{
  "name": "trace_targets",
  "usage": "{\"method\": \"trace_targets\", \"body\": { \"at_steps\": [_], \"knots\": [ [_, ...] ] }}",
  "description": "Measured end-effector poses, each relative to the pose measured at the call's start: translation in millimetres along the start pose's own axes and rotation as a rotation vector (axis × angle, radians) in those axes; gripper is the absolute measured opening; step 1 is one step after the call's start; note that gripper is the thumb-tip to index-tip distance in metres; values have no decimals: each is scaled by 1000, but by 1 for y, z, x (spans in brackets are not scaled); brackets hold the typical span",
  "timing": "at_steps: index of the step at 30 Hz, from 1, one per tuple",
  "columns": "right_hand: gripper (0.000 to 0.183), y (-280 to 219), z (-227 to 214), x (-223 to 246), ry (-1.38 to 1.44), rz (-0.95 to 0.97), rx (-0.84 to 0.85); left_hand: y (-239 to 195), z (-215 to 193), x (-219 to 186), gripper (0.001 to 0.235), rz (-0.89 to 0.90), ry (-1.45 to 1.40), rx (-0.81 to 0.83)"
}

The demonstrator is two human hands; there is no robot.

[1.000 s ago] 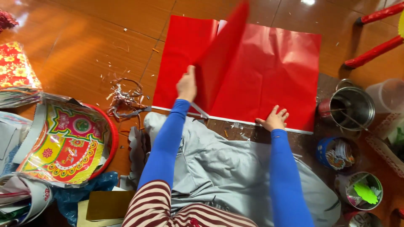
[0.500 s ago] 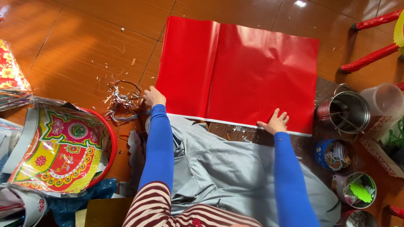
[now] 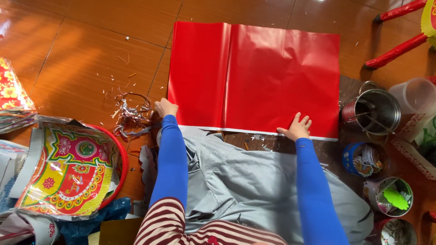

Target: Folding and cutting large sheets of red and white paper into smaller pieces.

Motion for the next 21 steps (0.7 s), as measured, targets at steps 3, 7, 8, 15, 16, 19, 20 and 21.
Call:
{"method": "trace_targets", "body": {
  "at_steps": [3,7,8,15,16,19,20,21],
  "knots": [
    [137,5,-3,1,-5,-10,-8,7,1,-7,47,64,-78,-19],
    [136,1,2,-3,-13,-14,-1,-2,-7,-9,50,84,-144,-41],
    [137,2,3,-4,-7,-15,-2,-1,-6,-12,51,130,-139,-39],
    [136,0,-2,2,8,-11,-8,-5,-18,-24,55,177,-167,4],
    [136,0,-2,3,5,-14,-8,-1,-15,-21,55,173,-169,4],
    [136,2,-1,2,8,-6,0,6,-7,-21,54,217,-198,42],
    [136,2,-1,1,6,-6,-3,5,-6,-23,46,237,-246,104],
    [136,3,-1,1,4,-6,-6,3,-4,-25,40,258,-295,165]
  ]
}}
Point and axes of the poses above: each hand's wrist, its own y-axis towards the middle knuckle, its own z-axis out of the palm, x = y × z, the point moved 6 cm from there along y, towards the middle knuckle, and after that the axes turned 2 degrees about y, right-handed, at the moved point
